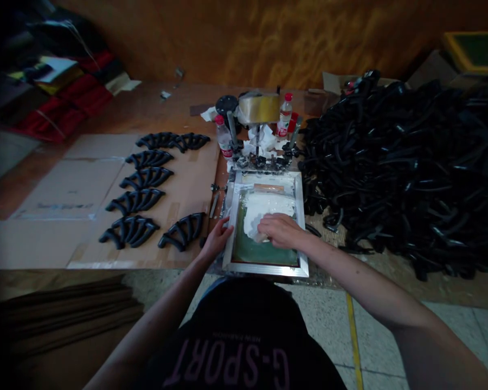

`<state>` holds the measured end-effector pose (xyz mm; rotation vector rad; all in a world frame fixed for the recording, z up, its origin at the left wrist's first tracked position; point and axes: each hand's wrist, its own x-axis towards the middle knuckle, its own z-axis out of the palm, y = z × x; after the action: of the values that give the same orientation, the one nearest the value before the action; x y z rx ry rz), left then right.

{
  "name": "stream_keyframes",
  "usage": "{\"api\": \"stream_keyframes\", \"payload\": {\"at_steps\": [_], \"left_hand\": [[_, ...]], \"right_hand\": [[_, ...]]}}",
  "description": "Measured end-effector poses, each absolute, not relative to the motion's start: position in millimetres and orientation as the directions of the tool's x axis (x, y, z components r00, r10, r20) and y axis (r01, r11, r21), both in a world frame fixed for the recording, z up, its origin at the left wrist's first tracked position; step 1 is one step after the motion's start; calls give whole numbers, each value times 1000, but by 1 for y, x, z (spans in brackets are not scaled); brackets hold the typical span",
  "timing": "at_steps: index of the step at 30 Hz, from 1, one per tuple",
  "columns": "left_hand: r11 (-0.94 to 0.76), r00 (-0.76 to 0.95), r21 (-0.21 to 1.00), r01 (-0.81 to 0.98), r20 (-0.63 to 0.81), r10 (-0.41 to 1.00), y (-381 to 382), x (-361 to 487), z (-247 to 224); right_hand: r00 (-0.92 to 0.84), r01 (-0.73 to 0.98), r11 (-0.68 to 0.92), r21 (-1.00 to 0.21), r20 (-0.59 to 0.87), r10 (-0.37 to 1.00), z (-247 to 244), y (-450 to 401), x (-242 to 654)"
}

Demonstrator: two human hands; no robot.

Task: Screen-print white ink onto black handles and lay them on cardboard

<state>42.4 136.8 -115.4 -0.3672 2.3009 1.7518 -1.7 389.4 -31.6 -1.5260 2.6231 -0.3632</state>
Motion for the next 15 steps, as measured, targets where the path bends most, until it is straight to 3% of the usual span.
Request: {"api": "stream_keyframes", "payload": {"at_steps": [5, 10, 15], "left_hand": [[235, -944, 915, -327, -328, -36, 139, 43, -113], [218, -939, 915, -340, -343, -24, 138, 43, -111], [132, -944, 937, -324, -329, 20, 134, 44, -74]], "right_hand": [[-635, -772, 618, -147, 198, -746, -51, 385, 7], [-634, -771, 598, -219, 177, -753, -52, 384, 13], [-870, -492, 843, -215, 148, -470, 1, 370, -58]]}}
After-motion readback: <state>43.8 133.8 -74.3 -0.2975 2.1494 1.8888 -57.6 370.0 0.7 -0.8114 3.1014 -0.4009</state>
